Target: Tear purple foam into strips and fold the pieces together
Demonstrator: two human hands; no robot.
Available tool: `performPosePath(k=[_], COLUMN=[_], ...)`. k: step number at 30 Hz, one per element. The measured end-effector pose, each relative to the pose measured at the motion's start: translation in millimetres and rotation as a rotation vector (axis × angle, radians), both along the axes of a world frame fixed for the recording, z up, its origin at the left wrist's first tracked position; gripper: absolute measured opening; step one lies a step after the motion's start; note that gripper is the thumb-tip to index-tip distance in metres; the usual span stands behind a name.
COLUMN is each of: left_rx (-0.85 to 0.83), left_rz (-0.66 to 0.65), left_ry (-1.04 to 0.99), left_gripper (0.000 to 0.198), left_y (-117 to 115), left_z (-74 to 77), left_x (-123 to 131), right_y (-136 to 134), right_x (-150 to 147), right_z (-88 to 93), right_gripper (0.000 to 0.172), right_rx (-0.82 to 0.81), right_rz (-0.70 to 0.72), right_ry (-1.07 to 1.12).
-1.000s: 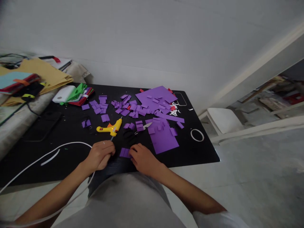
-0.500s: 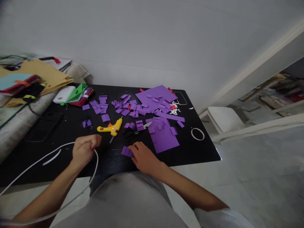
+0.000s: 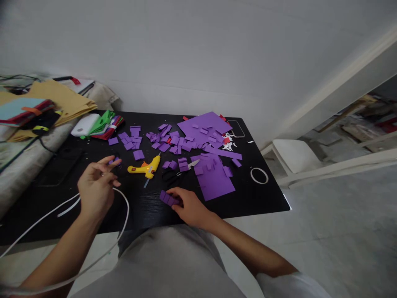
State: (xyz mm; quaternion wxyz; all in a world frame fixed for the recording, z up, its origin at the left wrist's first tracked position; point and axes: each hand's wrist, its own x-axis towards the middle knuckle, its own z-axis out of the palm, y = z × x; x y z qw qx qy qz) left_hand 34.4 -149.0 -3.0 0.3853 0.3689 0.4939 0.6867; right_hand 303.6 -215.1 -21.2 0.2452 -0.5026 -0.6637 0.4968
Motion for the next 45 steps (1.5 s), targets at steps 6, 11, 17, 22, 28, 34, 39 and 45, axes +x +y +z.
performPosePath(k=[6,11,17,22,28,34,39,45], left_rx=[0.002,-0.014,-0.012,-0.092,-0.157,-0.261,-0.336,-0.3], left_rz=[-0.127,-0.092,-0.15,-0.365,-0.329,-0.462,-0.753,-0.718], left_ry=[-0.03,0.03,-0.027,0.0,0.029,-0.039,0.192,0.358], left_gripper=[0.021,0.031,0.041,0.03,0.028,0.017,0.034,0.038], left_y=[-4.9,-13.0,-21.1,-25.1,-28.0,-30.4,-31.3,-29.2], left_z=[-2.9,0.1,1.8,-4.1,-5.8,-8.8,-6.1,-6.0], left_x=[7.7,8.0,9.7,17.6,21.8,25.8,32.8,37.9], right_y=[9.7,5.1,2.8,4.0,2.7,5.5,10.3,20.0], right_x=[-4.1,-10.5,-16.8,-18.7,-17.2,-21.4,-32.4,-35.6], right_z=[8.3,12.4,6.5,4.4,5.2,7.8,5.6,-6.7], right_gripper=[0.039,0.04,0.043,0.043,0.042,0.041,0.036,0.033], right_rx=[-0.38,-0.536,-0.564,-0.561,-0.578,-0.569,-0.445,-0.366], right_rz=[-0.219,-0.269,-0.25,-0.255,-0.281,-0.271,-0.263,-0.144], right_ry=[0.439,0.525,0.552,0.561,0.569,0.594,0.633,0.614])
